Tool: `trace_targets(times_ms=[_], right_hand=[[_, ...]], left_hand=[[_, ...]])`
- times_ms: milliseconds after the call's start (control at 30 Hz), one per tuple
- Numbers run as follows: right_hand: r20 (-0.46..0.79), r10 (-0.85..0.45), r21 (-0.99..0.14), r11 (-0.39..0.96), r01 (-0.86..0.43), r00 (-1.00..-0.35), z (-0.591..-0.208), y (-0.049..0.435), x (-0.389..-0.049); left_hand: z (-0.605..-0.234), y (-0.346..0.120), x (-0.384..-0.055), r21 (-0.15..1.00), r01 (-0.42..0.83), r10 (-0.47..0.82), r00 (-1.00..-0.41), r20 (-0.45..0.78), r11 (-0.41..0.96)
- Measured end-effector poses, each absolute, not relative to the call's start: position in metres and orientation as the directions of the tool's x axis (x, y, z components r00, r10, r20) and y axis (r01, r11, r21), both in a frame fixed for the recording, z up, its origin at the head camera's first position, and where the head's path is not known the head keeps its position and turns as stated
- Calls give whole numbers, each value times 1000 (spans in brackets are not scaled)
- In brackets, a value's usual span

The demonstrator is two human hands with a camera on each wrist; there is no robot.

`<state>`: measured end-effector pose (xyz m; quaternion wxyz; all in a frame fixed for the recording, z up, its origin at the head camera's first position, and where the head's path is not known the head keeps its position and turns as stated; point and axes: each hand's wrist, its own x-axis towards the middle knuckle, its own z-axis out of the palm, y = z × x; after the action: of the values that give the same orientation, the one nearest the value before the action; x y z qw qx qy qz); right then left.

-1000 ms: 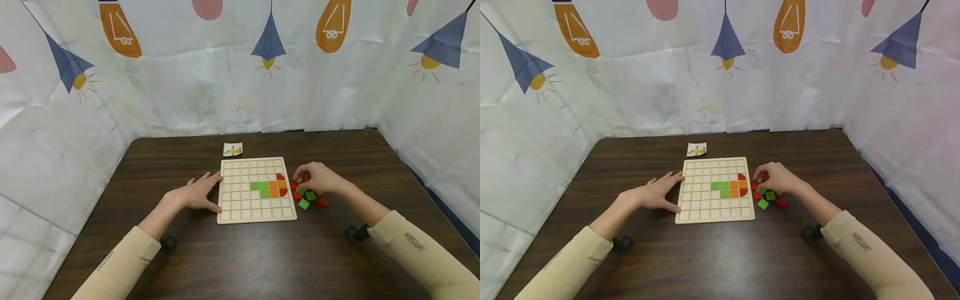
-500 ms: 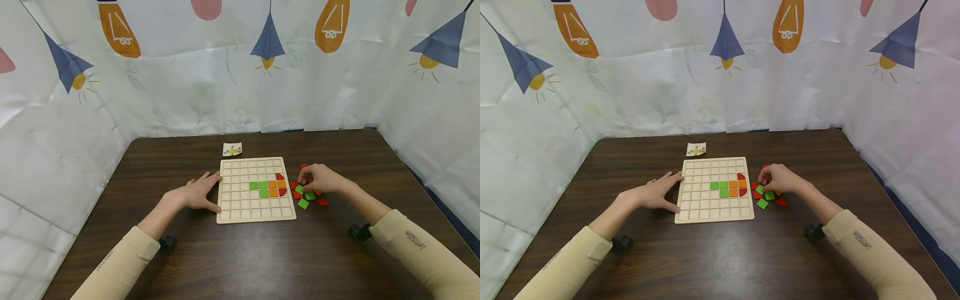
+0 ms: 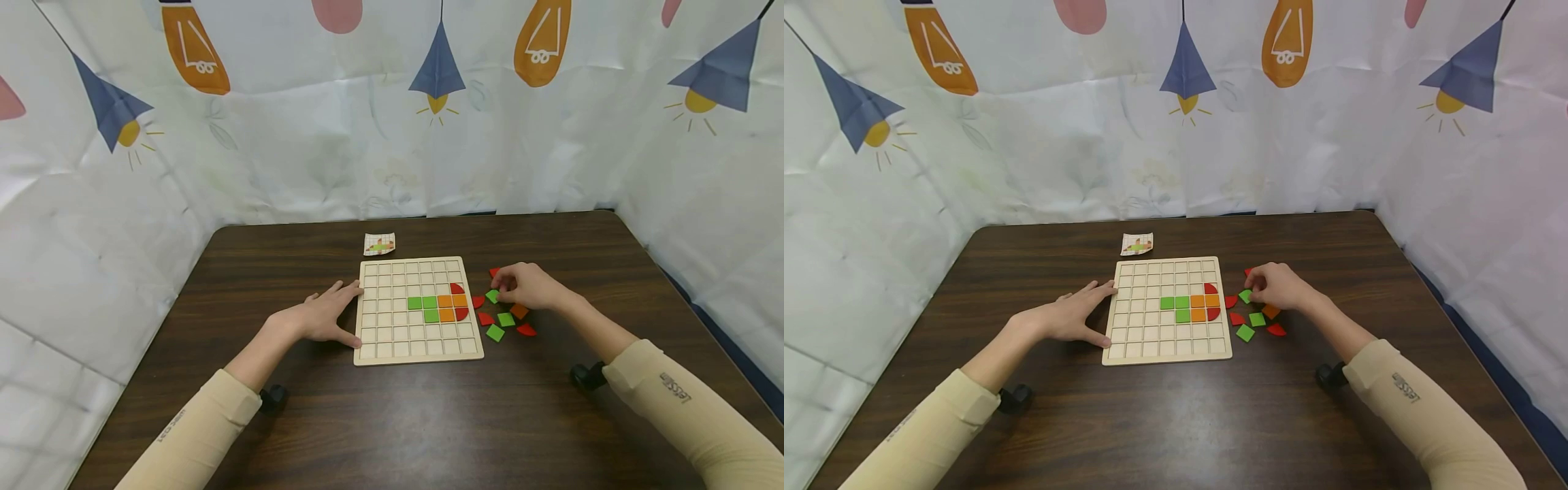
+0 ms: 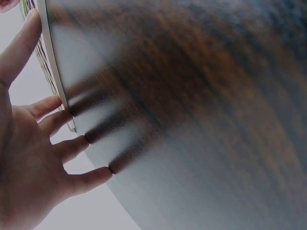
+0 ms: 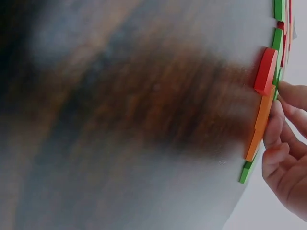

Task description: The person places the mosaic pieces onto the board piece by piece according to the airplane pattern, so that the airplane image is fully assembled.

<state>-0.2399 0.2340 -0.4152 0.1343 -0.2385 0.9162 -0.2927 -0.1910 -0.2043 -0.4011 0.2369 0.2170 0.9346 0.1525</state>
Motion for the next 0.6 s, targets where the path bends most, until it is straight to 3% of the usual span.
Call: trace_targets(times_ms=[600], right_hand=[[-76,-508,-558,735,-385,-858,-418,233,-239]], left_hand=[[-402,-208,-188,375,366,498,-789,-359,852]])
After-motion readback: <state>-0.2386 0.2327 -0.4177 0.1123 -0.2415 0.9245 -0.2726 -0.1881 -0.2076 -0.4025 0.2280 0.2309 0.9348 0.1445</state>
